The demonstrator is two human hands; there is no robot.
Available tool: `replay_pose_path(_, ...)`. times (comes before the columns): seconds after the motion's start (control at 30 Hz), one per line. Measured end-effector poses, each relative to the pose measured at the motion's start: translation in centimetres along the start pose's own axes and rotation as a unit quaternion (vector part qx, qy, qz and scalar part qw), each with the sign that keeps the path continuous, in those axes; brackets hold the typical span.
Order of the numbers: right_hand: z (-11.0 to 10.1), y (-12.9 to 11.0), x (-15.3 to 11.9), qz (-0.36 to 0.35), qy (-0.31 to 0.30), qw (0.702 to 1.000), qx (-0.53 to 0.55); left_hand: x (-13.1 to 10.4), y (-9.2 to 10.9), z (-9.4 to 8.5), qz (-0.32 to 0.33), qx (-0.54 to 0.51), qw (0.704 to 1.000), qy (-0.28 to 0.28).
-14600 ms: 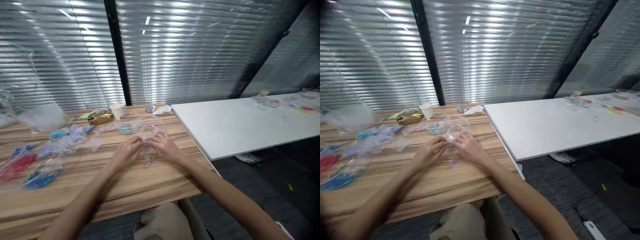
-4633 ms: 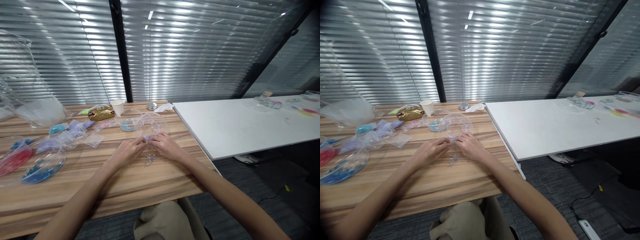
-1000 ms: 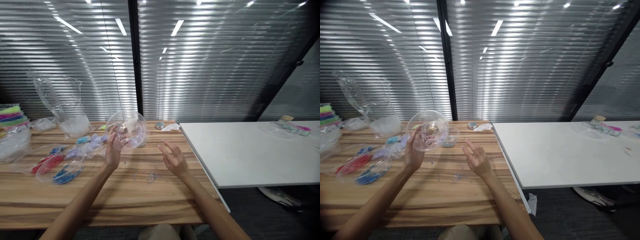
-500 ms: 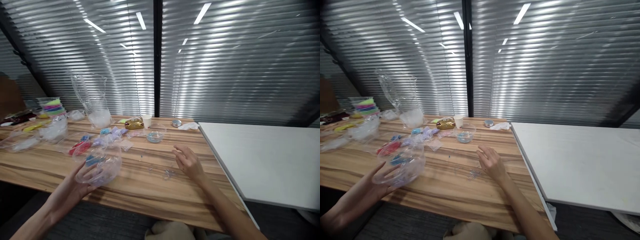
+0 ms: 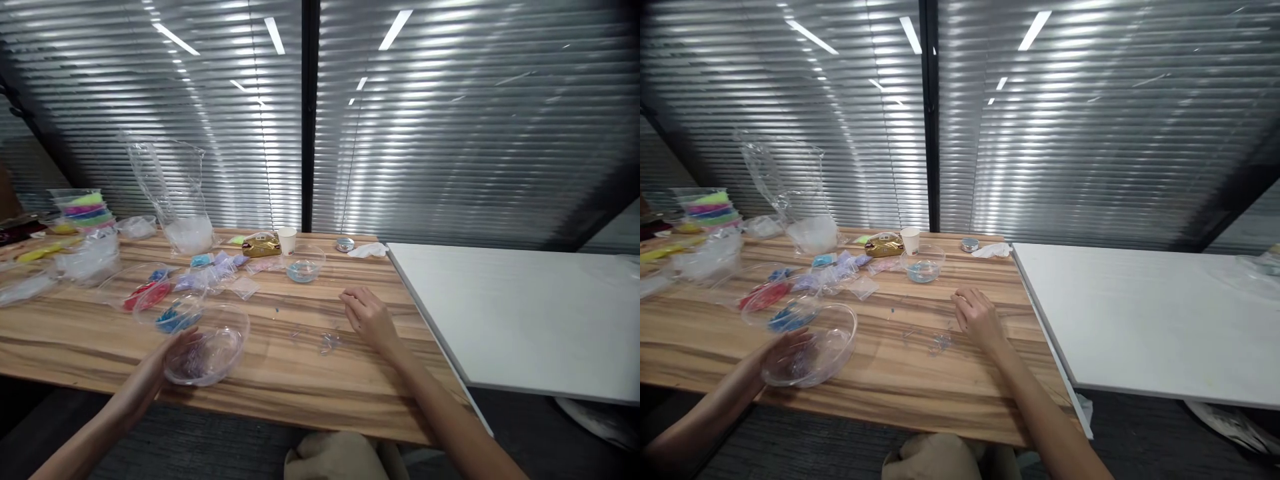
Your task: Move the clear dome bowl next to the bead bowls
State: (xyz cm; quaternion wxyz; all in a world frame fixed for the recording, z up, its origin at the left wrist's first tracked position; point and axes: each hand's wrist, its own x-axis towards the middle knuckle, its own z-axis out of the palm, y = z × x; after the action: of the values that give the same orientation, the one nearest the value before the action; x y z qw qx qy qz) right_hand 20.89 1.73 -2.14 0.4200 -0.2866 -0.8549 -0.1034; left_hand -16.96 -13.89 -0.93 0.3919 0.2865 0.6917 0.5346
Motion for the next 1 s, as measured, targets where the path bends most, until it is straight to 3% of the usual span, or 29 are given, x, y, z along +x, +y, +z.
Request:
replay_pose_path(0.07, 0.2, 0.1, 0.0, 0.013, -0.018, 1.000, 0.008, 0.8, 0.1, 0.4, -0.019, -0.029, 0.999, -0.015)
replay_pose_path(0.23, 0.8, 0.4, -0.3, 0.052, -0.061, 0.997, 0.001, 1.5, 1.2, 1.8, -0.029, -0.054, 0.997, 0.042)
replay_pose_path(0.5, 0.9, 0.1, -0.4, 0.075, -0.098, 0.992, -0.029, 2.0, 2.0, 2.7, 0.019, -0.042, 0.999, 0.028)
replay_pose_path(0.67, 1.1, 0.3, -0.7, 0.055, -0.083, 0.995, -0.020, 0.5, 1.0, 1.8, 0.123, -0.001, 0.982, 0.146)
replay_pose_path(0.77, 1.4, 0.5, -0.8, 0.049, -0.085, 0.995, -0.018, -0.6, 0.7, 0.3, 0.244, 0.132, 0.942, 0.190)
replay_pose_path(0.87, 1.6, 0.4, -0.9, 0.045, -0.092, 0.995, -0.013, -0.4, 1.3, -1.2, 0.383, 0.295, 0.853, 0.198)
replay_pose_path(0.93, 1.7, 0.3, -1.0, 0.052, -0.092, 0.994, -0.014, 0.7, 1.7, -2.1, 0.445, 0.384, 0.792, 0.165)
replay_pose_path(1.0, 1.6, 0.4, -1.0, 0.057, -0.088, 0.994, -0.014, 2.2, 1.7, -2.8, 0.466, 0.446, 0.757, 0.106)
